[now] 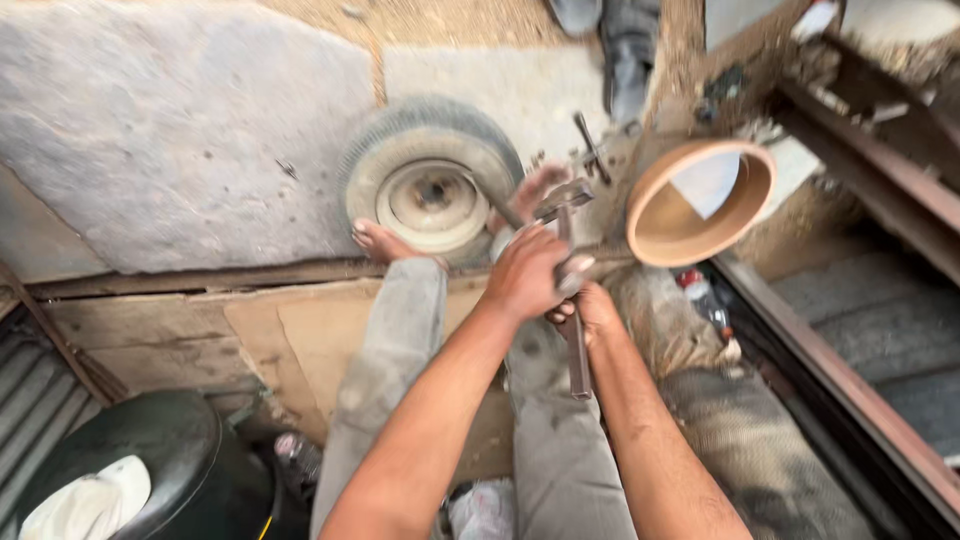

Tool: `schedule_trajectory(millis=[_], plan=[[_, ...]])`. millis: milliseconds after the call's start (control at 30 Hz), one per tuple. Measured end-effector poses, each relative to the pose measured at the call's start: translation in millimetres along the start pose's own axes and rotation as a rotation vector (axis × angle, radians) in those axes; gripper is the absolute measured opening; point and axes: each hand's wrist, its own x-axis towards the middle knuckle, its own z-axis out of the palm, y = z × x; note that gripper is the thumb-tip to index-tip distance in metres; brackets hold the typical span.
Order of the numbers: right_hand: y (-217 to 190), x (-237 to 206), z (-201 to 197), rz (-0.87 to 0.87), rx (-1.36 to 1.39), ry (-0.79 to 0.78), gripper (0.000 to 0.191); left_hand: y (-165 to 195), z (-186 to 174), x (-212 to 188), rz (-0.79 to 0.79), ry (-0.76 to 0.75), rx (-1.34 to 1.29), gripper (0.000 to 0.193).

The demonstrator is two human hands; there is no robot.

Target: The person removes a tire from its rim using a hammer and a metal rod, takes out the inner tube, identifies a leak by submerging the inflated tube in water, and then rubs the area around the leak.

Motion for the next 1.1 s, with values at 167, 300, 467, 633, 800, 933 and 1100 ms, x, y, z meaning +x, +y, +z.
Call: schedule_trajectory(millis=[167,300,467,633,800,933,1100], plan=[[-9,-14,-64,0.008,0.168,-0.099,0.006,3,46,56,0.000,-0.152,0.053,0.025],[-43,-67,-88,-0.043,0.206,-0.053,0.006,-6,59,101,-0.179,-0.594,0.237,0.029],[-93,-224,-97,-0.550,0.155,-0.220,0.012,4,86,131,-0.314,-0.382,0.144,0.045],[-74,-237,-106,-0.619,0.180,-0.189,0.008,19,108,139,-0.382,-0.317,0.245,0.027],[-41,-196,-83,-0.369,0.192,-0.063,0.005,15,101,138,-0.386,-0.407,0.238,0.027],[-18,-140,-6,-0.105,0.161,-0.009,0.004,14,73,151,-0.364,-0.346,0.188,0.021],[-8,-146,-20,-0.113,0.128,0.032,0.007,6,89,143,-0.262,-0.188,0.167,0.018]])
